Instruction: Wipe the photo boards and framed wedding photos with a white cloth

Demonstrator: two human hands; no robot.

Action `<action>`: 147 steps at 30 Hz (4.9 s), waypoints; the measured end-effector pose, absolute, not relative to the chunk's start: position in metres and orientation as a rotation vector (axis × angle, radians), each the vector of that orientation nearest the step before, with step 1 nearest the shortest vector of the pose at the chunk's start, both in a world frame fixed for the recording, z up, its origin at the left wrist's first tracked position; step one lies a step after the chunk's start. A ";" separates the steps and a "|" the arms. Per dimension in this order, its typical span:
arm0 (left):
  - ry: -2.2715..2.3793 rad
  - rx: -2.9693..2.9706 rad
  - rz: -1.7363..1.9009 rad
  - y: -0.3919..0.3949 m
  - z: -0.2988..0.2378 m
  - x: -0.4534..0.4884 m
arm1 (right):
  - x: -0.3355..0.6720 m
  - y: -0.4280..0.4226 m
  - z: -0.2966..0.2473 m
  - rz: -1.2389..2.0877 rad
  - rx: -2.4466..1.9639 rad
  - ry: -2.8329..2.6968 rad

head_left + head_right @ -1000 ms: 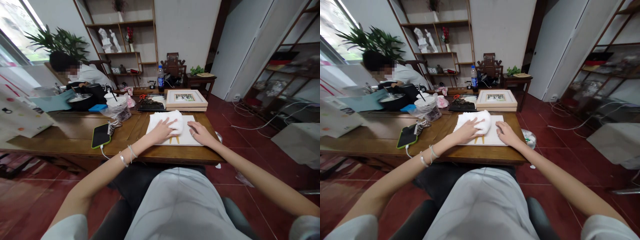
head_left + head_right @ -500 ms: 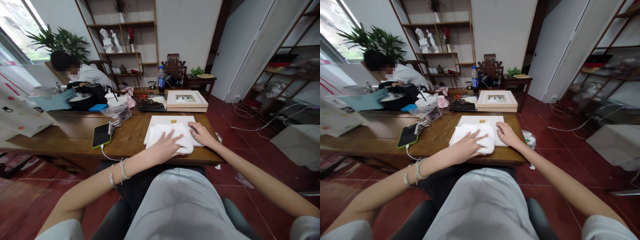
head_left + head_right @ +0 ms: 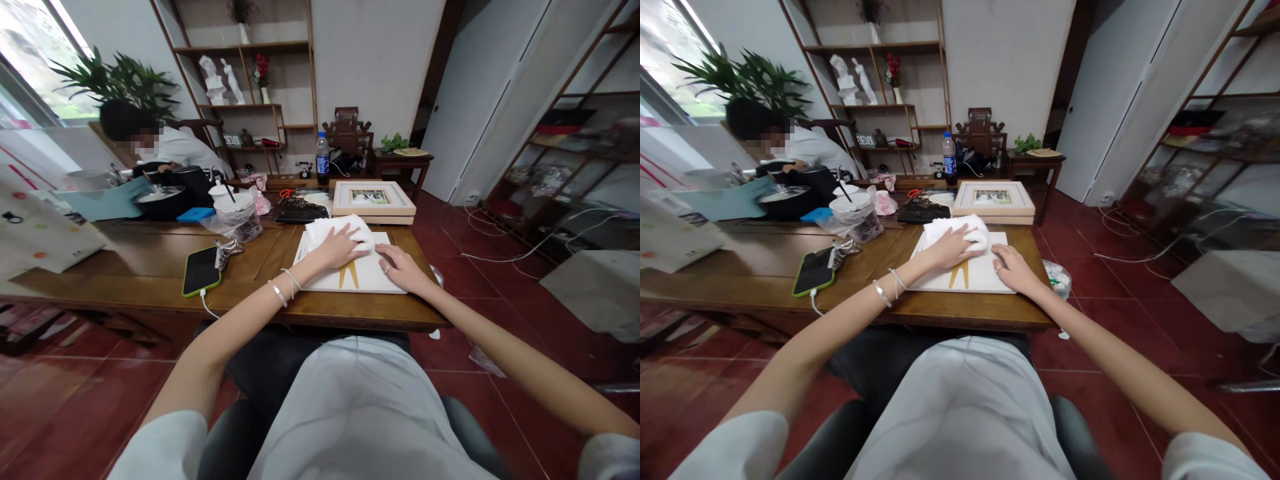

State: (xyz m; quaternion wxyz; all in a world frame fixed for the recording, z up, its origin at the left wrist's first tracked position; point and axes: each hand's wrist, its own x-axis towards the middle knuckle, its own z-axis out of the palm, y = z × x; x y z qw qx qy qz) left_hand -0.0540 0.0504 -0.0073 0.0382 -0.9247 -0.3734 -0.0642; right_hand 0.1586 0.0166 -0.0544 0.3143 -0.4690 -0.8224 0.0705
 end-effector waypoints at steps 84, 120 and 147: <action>-1.267 -3.078 -0.056 -0.015 0.023 -0.134 | 0.161 0.022 -0.061 0.279 -1.253 -2.025; -1.202 -3.100 -0.099 -0.033 0.026 -0.115 | 0.160 0.021 -0.059 0.266 -1.267 -2.042; -0.974 -3.048 0.136 -0.076 0.025 -0.058 | 0.160 0.022 -0.059 0.232 -1.255 -2.062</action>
